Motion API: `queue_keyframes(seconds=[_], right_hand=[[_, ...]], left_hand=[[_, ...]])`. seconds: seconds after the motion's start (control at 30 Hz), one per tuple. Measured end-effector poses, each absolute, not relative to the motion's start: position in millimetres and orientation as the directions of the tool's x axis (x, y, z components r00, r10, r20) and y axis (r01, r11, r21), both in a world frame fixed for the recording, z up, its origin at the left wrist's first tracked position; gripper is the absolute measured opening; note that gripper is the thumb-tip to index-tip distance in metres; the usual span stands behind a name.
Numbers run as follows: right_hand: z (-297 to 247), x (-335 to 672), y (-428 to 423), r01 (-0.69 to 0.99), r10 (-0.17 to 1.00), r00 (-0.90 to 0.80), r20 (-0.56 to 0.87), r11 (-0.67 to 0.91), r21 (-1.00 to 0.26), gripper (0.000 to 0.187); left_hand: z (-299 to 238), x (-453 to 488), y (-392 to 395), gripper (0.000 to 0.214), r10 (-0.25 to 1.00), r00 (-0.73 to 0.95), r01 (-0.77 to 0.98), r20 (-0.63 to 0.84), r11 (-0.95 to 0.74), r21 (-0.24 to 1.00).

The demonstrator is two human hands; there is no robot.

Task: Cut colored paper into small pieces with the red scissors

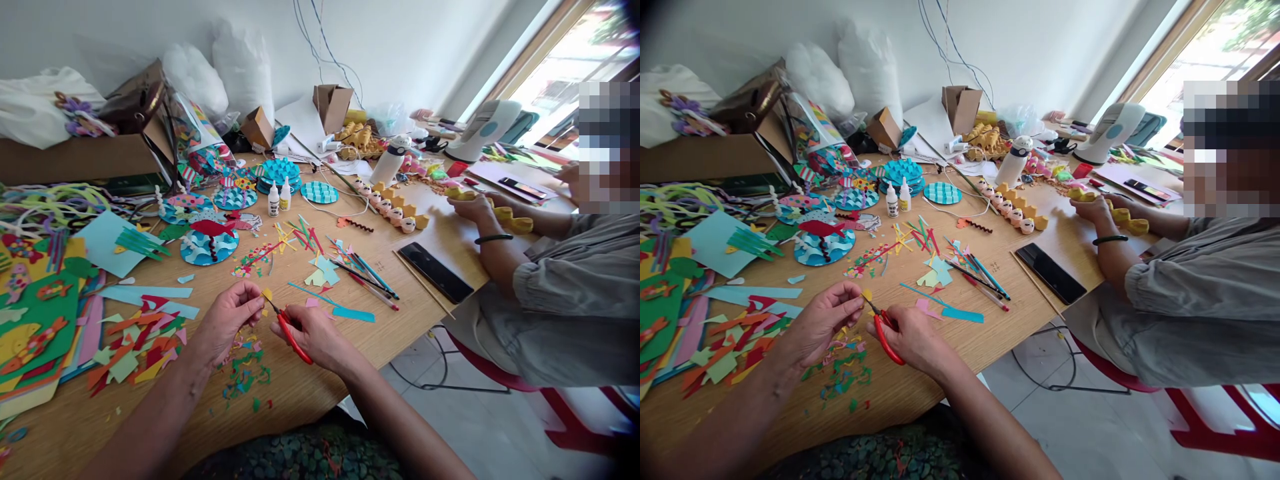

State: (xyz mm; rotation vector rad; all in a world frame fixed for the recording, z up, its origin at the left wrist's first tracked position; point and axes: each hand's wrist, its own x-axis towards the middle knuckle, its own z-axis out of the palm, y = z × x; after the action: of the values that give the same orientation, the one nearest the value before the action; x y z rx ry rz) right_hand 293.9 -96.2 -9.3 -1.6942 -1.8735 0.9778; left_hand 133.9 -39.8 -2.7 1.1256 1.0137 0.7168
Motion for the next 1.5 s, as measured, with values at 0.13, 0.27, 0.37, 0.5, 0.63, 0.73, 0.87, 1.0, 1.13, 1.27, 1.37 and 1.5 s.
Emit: queue_keyframes(seconds=[0.13,0.27,0.37,0.5,0.63,0.73,0.87,1.0,1.13,1.27,1.37,1.5], right_hand=[[-11.7,294.8,-96.3,0.693,0.979,-0.123,-0.165,-0.034,-0.72,0.039],[-15.3,296.2,-96.7,0.69,0.979,-0.109,-0.173,-0.051,-0.722,0.037],[-18.4,297.0,-96.9,0.685,0.978,-0.098,-0.184,-0.068,-0.725,0.037],[-21.6,297.8,-96.5,0.685,0.977,-0.096,-0.189,-0.073,-0.725,0.036],[-23.6,298.8,-94.4,0.696,0.974,-0.089,-0.21,-0.09,-0.712,0.034],[-23.1,300.5,-92.6,0.7,0.973,-0.087,-0.215,-0.094,-0.708,0.035],[-17.9,305.7,-94.3,0.707,0.976,-0.089,-0.198,-0.078,-0.703,0.035],[-10.7,309.5,-99.7,0.725,0.977,-0.133,-0.168,-0.019,-0.688,0.034],[-7.0,306.8,-101.8,0.738,0.972,-0.152,-0.177,-0.007,-0.675,0.034],[-5.9,302.7,-100.1,0.742,0.97,-0.136,-0.203,-0.036,-0.669,0.036],[-6.3,301.3,-98.8,0.741,0.968,-0.127,-0.214,-0.051,-0.67,0.036],[-10.1,300.9,-98.2,0.73,0.972,-0.128,-0.198,-0.043,-0.682,0.036]], left_hand=[[-5.7,134.9,-37.7,0.015,0.87,0.399,0.015,-0.288,0.308,0.951],[-9.8,134.5,-36.2,0.019,0.86,0.379,0.006,-0.342,0.367,0.93],[-11.6,133.9,-36.0,0.022,0.845,0.377,0.009,-0.379,0.405,0.914],[-12.7,133.8,-35.0,0.023,0.837,0.384,0.011,-0.39,0.418,0.908],[-13.7,134.3,-33.1,0.024,0.83,0.386,0.008,-0.401,0.432,0.902],[-14.5,133.9,-32.3,0.025,0.831,0.375,0.001,-0.411,0.443,0.896],[-13.1,132.0,-32.5,0.024,0.844,0.362,-0.015,-0.395,0.429,0.903],[-7.4,132.2,-33.6,0.022,0.858,0.355,-0.027,-0.371,0.406,0.913],[-3.0,135.8,-35.5,0.023,0.855,0.368,-0.015,-0.365,0.398,0.917],[-2.5,138.2,-37.5,0.02,0.842,0.399,0.013,-0.363,0.39,0.921],[-3.5,138.3,-38.3,0.018,0.839,0.407,0.028,-0.362,0.384,0.923],[-5.4,138.7,-38.5,0.018,0.835,0.408,0.03,-0.369,0.392,0.919]])
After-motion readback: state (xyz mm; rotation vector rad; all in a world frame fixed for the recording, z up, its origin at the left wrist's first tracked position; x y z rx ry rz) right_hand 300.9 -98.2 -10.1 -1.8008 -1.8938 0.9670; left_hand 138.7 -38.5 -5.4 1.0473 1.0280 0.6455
